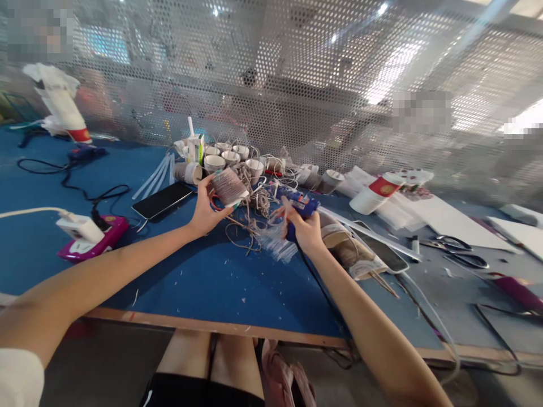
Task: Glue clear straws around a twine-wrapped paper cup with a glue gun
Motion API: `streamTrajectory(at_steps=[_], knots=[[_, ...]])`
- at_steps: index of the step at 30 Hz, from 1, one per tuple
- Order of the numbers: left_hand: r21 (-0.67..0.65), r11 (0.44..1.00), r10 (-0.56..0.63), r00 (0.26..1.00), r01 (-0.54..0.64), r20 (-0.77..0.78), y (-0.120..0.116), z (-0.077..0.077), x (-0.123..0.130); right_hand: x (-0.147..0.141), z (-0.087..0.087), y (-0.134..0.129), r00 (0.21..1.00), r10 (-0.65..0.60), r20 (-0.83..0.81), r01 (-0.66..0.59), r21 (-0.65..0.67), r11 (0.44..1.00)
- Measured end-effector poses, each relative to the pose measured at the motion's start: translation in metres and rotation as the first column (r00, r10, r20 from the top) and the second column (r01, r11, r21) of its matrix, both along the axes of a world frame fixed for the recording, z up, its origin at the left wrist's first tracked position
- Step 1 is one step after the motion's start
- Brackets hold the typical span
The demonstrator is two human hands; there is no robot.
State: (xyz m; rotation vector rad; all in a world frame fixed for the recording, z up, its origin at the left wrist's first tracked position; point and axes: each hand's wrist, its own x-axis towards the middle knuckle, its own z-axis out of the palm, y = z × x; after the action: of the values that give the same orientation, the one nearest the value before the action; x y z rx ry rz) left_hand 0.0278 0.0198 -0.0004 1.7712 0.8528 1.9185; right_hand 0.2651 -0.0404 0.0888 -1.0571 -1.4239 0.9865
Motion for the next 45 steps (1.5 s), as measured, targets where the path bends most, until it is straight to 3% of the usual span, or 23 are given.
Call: streamTrajectory(at_steps=[6, 15, 28, 37, 45], knots=[[0.011, 1.0, -0.005, 1.0, 0.005, -0.016, -0.003, 0.002, 0.0, -0.008, -0.004, -0.011, 0.992, 0.124, 0.024, -0.122, -0.059, 0.991], [0.024, 1.0, -0.002, 1.0, 0.003, -0.02, -0.001, 0.001, 0.0, -0.011, -0.006, -0.011, 0.987, 0.158, 0.034, -0.156, -0.063, 0.986], [0.015, 1.0, -0.003, 1.0, 0.003, 0.014, 0.0, -0.001, 0.0, -0.007, -0.004, -0.005, 0.997, 0.051, 0.052, -0.048, -0.064, 0.997], [0.011, 1.0, -0.025, 1.0, 0.025, 0.002, -0.001, 0.0, -0.001, -0.012, -0.003, -0.015, 0.993, 0.103, 0.06, -0.097, -0.097, 0.991], [0.011, 0.999, -0.037, 0.999, 0.037, 0.012, 0.001, 0.0, 0.0, -0.01, -0.005, -0.007, 0.998, 0.014, 0.066, -0.01, -0.059, 0.998]])
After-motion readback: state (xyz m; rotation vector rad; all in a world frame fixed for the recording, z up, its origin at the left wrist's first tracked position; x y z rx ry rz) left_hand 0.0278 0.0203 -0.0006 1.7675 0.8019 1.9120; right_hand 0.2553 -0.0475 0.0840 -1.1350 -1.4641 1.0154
